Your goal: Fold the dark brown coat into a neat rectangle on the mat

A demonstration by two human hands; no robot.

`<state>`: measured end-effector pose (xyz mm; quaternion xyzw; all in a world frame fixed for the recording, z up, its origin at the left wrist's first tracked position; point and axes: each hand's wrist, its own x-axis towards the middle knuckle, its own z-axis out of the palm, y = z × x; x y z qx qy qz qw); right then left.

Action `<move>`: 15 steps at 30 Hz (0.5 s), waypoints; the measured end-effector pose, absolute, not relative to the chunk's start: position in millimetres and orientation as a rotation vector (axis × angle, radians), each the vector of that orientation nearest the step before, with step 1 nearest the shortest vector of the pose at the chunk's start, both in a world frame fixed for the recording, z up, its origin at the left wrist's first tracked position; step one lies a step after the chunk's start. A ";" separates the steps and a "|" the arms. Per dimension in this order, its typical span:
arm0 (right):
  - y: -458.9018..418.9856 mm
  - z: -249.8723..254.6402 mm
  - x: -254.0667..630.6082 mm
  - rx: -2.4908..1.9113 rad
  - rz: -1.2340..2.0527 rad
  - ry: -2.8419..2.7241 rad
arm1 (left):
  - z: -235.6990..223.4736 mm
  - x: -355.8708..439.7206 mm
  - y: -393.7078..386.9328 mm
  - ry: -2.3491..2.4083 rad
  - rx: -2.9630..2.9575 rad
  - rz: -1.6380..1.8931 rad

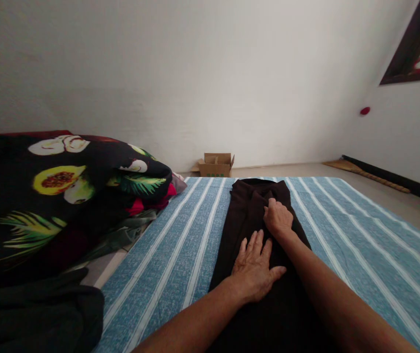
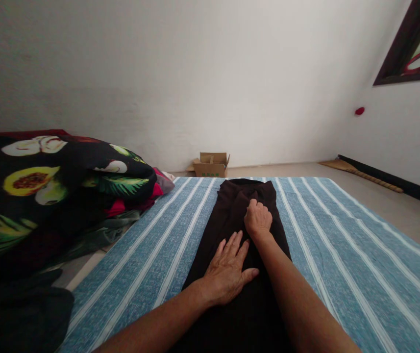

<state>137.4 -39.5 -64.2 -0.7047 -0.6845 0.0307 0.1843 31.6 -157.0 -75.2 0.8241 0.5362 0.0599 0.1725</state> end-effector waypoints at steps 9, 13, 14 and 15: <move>-39.4 -89.8 122.5 -1.575 0.069 -2.413 | -91.8 31.4 -156.6 1.511 2.400 0.283; -33.9 -95.4 124.9 -1.574 0.084 -2.435 | -89.9 32.3 -156.0 1.511 2.395 0.298; -34.5 -92.3 125.0 -1.572 0.083 -2.436 | -86.0 32.2 -157.2 1.511 2.383 0.290; -36.4 -87.9 125.0 -1.571 0.080 -2.434 | -80.9 31.6 -159.4 1.508 2.373 0.279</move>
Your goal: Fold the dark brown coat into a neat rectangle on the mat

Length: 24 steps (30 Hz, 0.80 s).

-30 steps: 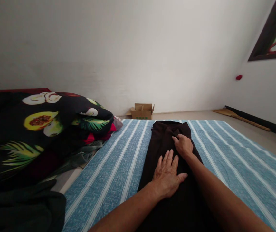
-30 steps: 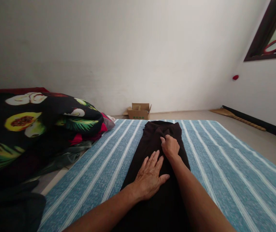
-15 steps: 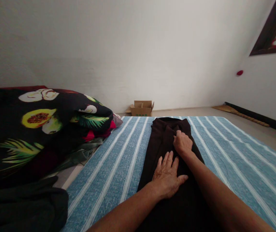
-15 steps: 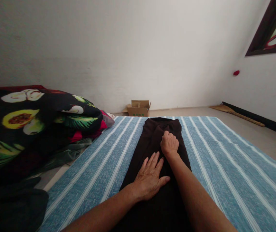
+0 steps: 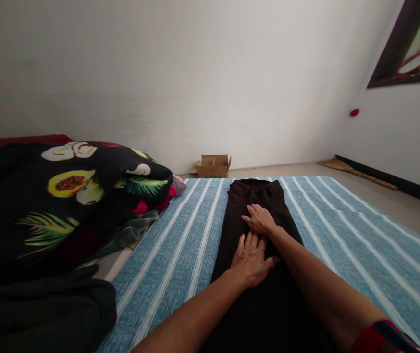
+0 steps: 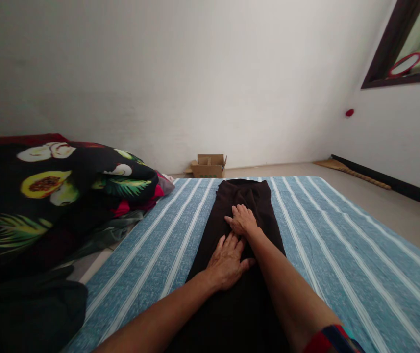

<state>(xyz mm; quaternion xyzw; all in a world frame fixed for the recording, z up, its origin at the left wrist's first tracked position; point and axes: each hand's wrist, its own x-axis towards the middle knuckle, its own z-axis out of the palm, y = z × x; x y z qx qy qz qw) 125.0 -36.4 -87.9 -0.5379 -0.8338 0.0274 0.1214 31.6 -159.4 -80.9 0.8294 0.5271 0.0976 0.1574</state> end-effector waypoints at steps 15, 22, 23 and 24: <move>-110.3 -95.2 150.6 -1.582 0.115 -2.398 | -71.4 7.6 -243.9 1.548 2.376 0.041; -163.5 -73.8 146.5 -1.470 0.116 -2.428 | -63.6 10.6 -249.4 1.591 2.369 0.040; -174.8 -74.3 148.4 -1.446 0.129 -2.437 | -59.7 10.6 -253.4 1.594 2.373 0.044; -185.1 -76.2 151.3 -1.426 0.149 -2.442 | -56.4 10.8 -257.9 1.596 2.380 0.044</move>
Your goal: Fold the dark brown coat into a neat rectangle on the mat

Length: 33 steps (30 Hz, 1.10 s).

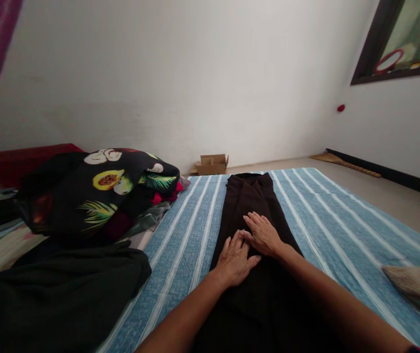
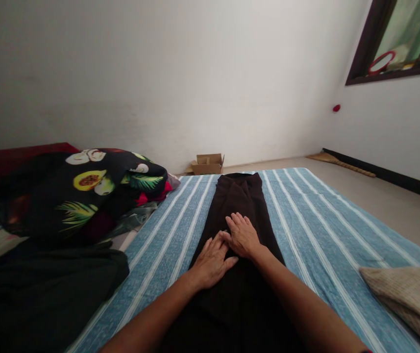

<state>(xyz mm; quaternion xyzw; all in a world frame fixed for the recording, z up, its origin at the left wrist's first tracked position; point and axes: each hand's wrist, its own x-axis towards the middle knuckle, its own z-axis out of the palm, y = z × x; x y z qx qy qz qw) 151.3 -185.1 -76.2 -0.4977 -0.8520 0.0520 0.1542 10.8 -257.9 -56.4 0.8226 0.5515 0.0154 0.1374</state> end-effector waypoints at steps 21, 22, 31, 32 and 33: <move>-343.4 -78.2 213.9 -1.191 -0.011 -2.383 | -35.8 -1.7 -363.6 1.444 2.427 0.174; -346.4 -80.6 212.3 -1.187 -0.051 -2.401 | -38.0 -1.4 -366.2 1.444 2.438 0.178; -340.3 -96.4 194.8 -1.105 -0.425 -2.439 | -51.2 9.6 -374.4 1.494 2.609 0.181; -339.2 -97.2 193.9 -1.101 -0.449 -2.448 | -52.7 9.9 -375.0 1.490 2.635 0.169; -338.0 -98.1 193.3 -1.099 -0.466 -2.454 | -54.4 10.1 -375.3 1.488 2.658 0.159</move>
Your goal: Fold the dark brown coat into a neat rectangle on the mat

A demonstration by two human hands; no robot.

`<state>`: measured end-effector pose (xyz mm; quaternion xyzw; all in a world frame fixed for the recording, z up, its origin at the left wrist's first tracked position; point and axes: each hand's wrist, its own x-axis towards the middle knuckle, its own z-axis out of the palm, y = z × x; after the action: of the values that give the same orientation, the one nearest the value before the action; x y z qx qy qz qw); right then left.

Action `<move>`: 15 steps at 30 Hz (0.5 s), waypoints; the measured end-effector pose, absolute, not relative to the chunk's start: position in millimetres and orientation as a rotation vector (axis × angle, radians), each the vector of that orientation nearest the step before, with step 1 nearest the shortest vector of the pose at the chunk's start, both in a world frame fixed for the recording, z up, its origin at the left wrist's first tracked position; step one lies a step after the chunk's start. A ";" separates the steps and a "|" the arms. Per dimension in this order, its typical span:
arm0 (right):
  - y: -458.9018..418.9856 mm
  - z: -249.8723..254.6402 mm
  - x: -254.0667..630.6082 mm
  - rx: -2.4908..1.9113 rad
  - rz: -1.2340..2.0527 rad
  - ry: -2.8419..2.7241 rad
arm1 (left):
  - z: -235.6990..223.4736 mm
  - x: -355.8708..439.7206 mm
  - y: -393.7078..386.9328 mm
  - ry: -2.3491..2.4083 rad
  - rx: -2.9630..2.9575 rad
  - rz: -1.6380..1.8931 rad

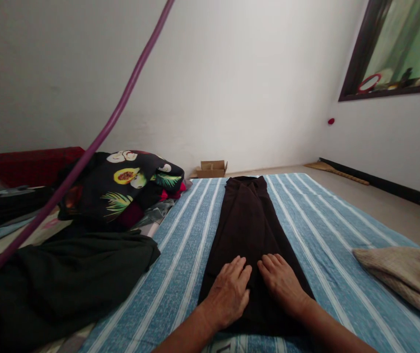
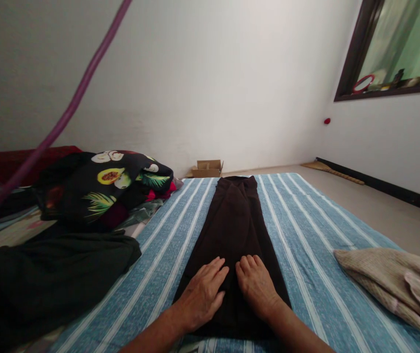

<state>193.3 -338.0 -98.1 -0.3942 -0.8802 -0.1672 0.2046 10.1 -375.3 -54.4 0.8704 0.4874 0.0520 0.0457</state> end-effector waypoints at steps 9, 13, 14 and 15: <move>-332.0 -115.4 194.7 -1.135 -0.510 -2.421 | -66.4 13.1 -369.9 1.523 2.667 0.200; -332.3 -117.5 195.1 -1.137 -0.461 -2.420 | -62.4 15.6 -366.2 1.550 2.613 0.333; -332.5 -117.8 195.1 -1.139 -0.450 -2.417 | -60.5 15.8 -365.1 1.561 2.576 0.375; -332.7 -118.1 195.1 -1.140 -0.446 -2.412 | -58.3 15.8 -363.8 1.580 2.523 0.420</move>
<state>195.1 -332.7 -118.1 -0.4115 -0.8706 -0.1610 0.2165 15.8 -363.8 -58.3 0.8374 0.5242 0.1393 0.0675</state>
